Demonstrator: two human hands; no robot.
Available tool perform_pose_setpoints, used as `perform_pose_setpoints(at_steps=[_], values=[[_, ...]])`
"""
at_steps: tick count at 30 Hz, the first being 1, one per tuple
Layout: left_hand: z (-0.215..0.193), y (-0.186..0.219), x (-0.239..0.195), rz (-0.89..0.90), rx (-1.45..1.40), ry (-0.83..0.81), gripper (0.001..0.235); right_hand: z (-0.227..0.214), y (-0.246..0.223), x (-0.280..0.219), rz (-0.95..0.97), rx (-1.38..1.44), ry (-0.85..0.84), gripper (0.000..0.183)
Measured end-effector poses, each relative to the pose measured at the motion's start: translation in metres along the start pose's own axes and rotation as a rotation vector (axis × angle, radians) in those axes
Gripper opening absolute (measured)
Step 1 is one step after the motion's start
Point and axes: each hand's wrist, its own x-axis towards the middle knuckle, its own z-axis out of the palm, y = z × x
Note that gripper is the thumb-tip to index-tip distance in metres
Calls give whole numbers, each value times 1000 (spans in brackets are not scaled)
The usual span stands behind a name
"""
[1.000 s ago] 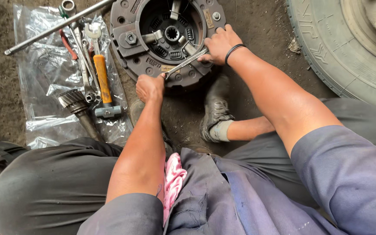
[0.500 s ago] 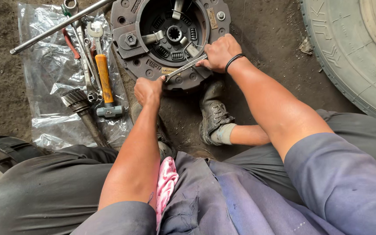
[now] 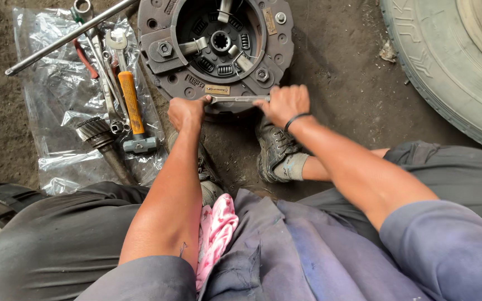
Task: The person sits on the ground and uses a wrench to tighten bolts on a disassembled clutch assembly. They also use a caliper to measure the assembly and a hammer to tap a component into place.
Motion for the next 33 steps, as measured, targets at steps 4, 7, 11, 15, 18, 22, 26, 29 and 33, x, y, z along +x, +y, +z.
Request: perform_pose_setpoints(at_steps=[4,7,11,15,18,22,26,29,33], values=[[5,-3,5,58,-3,28,66,3,-1,-9,80,145,-105,71],[3,-7,11,98,3,-16,69,-1,2,-9,29,151,38,73],[2,-16,16,113,12,-121,72,-29,22,49,-149,-32,13,77],[16,-17,15,147,79,2,78,-63,17,133,-384,-311,-196,79],[16,-15,14,86,59,-1,75,-76,0,175,-502,-384,-218,80],[12,-11,7,49,44,-19,72,-64,-15,207,-571,-379,-199,71],[7,-9,8,-9,23,-77,71,-47,1,199,-581,-321,-152,80],[7,-8,5,15,24,-55,70,-47,14,181,-634,-259,-44,81],[7,-6,3,-11,-18,-45,67,-48,14,180,-656,-334,-99,79]])
